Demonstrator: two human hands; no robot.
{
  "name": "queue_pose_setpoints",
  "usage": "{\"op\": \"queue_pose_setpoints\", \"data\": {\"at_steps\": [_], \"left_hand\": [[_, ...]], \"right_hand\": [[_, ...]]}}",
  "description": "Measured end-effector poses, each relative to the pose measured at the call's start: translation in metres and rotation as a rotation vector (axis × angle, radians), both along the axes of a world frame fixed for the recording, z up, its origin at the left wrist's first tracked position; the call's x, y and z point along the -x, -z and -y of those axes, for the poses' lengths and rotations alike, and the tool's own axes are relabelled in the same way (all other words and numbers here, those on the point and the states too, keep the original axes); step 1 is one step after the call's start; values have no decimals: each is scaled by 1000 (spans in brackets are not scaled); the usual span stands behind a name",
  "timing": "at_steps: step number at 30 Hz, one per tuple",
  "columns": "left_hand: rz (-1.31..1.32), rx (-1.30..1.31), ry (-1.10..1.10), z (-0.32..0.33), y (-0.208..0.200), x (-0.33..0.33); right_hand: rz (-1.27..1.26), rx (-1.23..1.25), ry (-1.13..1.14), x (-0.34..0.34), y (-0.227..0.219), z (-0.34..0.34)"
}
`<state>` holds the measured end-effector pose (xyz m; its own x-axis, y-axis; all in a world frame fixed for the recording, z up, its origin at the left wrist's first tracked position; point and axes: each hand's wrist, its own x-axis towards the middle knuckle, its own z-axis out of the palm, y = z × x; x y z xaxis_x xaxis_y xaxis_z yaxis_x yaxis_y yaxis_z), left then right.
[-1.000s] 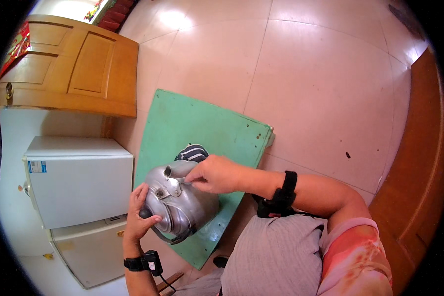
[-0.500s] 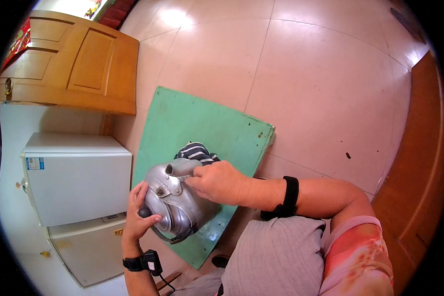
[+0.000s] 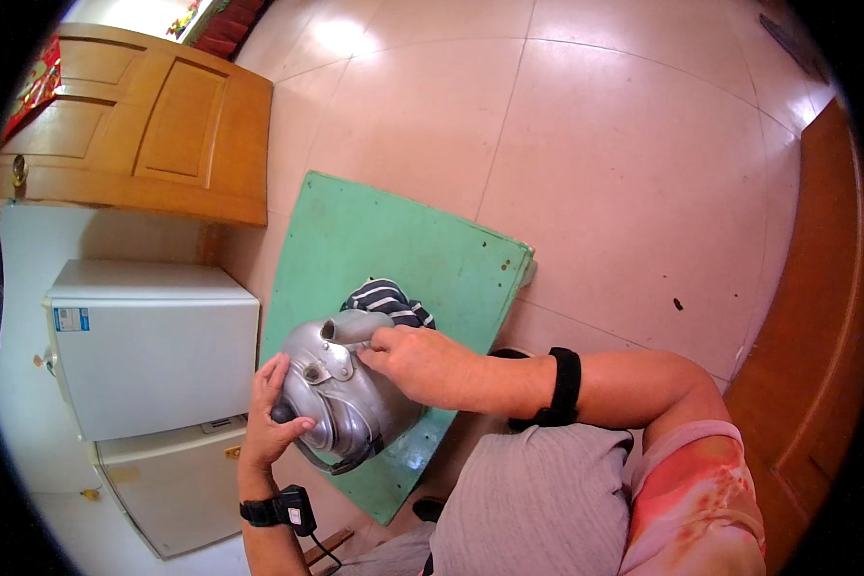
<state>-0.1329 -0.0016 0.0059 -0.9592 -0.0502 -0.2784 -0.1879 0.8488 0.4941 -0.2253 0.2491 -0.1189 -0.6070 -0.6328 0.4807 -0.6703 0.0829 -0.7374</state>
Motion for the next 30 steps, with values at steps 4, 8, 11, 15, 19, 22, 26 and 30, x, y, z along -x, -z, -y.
{"op": "queue_pose_setpoints", "data": {"at_steps": [4,8,11,15,19,22,26,30], "left_hand": [[-1,25,13,0,0,0],[-15,32,19,-2,0,0],[-8,21,17,-1,0,0],[-6,10,4,-2,0,0],[-12,-3,5,-2,0,0],[-2,19,1,-2,0,1],[-1,6,-13,-3,0,1],[-5,-16,-27,-4,0,1]], "right_hand": [[5,-90,-8,-3,-6,7],[30,-72,-14,-4,-6,3],[-10,-15,-12,-4,-4,-1],[9,-21,-26,-2,-4,2],[48,-29,-37,-3,-5,2],[71,-57,-77,-4,-3,-1],[-12,-23,-2,-2,0,-1],[14,17,-9,-2,-1,-2]]}}
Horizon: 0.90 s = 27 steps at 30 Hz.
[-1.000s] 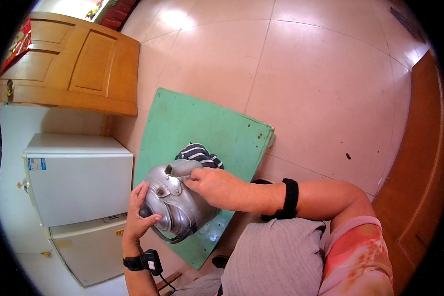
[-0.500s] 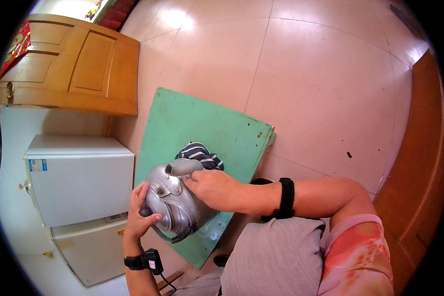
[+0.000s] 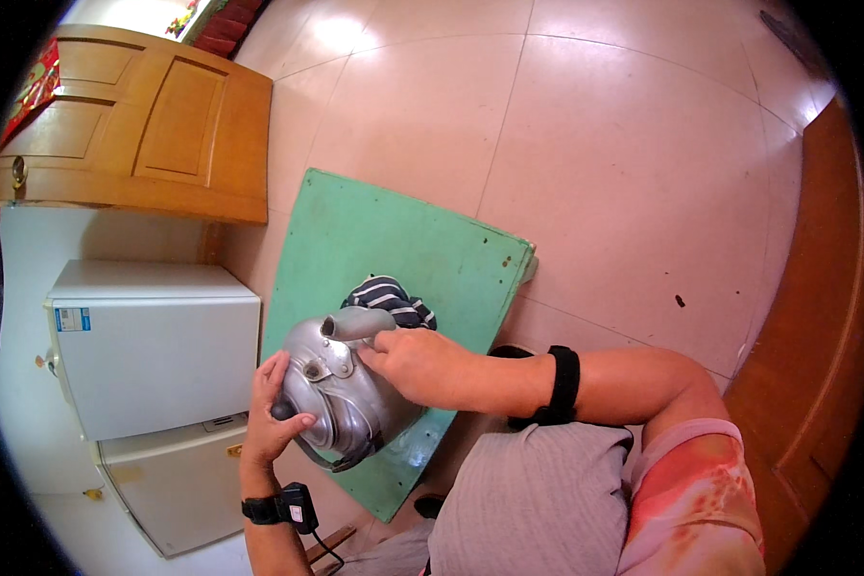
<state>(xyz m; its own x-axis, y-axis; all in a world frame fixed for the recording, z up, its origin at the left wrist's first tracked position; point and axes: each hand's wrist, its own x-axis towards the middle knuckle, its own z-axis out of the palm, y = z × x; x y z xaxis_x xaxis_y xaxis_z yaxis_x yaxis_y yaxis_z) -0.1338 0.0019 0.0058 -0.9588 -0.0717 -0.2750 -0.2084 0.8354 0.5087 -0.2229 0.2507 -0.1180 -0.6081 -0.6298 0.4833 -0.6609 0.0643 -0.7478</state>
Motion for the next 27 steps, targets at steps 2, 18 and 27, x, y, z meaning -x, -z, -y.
{"op": "queue_pose_setpoints", "data": {"at_steps": [2,18,27], "left_hand": [[-1,-6,-5,1,0,1],[9,19,12,0,0,1],[26,44,17,-1,-1,2]], "right_hand": [[14,13,-15,1,-1,0],[18,-13,-73,11,-1,-3],[56,-9,-64,18,1,1]]}}
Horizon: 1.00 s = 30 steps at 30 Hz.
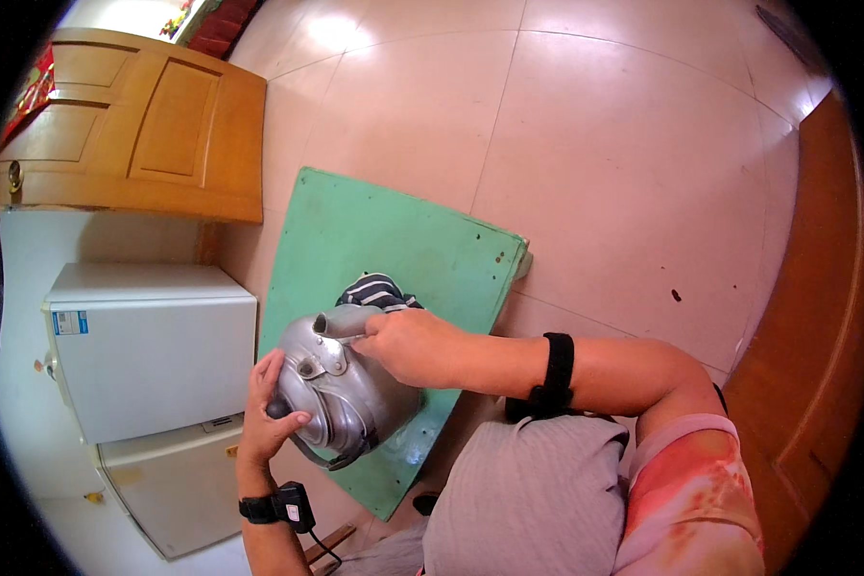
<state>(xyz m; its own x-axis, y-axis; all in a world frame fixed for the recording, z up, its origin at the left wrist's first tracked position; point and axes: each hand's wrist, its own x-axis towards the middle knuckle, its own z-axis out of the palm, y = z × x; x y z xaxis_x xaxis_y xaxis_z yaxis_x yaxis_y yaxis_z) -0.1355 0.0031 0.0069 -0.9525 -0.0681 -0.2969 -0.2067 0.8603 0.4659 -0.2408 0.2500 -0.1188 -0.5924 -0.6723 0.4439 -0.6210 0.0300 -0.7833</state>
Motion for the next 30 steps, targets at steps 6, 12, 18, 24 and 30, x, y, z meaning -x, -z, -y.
{"op": "queue_pose_setpoints", "data": {"at_steps": [6,12,18,24,30], "left_hand": [[-31,-29,11,3,1,-1],[-30,-34,16,2,3,-2],[-23,-4,30,5,4,-2],[-25,-11,12,1,2,-1],[-5,9,9,0,1,-1]], "right_hand": [[62,-15,-89,-4,-4,-9],[-15,-25,7,2,-2,0],[9,-43,-18,-6,-2,-6],[60,10,-72,1,3,-6],[90,-22,-97,-3,-2,-8]]}}
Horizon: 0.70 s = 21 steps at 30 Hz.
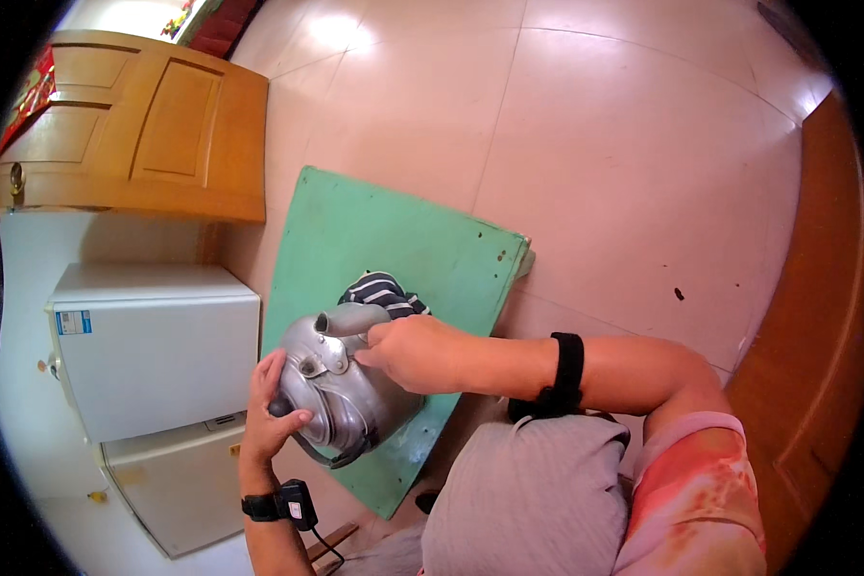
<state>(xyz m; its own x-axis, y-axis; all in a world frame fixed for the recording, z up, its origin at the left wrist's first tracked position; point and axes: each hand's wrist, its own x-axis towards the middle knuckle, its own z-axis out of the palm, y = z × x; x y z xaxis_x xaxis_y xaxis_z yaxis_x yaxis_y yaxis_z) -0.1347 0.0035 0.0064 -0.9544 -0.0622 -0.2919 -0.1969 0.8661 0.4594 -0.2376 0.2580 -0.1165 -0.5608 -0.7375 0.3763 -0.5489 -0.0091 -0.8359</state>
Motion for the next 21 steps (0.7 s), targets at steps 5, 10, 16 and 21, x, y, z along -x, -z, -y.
{"op": "queue_pose_setpoints", "data": {"at_steps": [5,10,16,21], "left_hand": [[-10,-13,8,-1,0,0],[-9,-11,-2,0,0,-1],[-40,-59,-21,3,3,-2],[-45,-38,-11,4,4,-2]], "right_hand": [[31,-96,-119,2,-7,-7],[31,-116,-12,13,-5,-2],[-77,-75,23,7,-8,-2],[-68,-72,21,10,-9,1]]}}
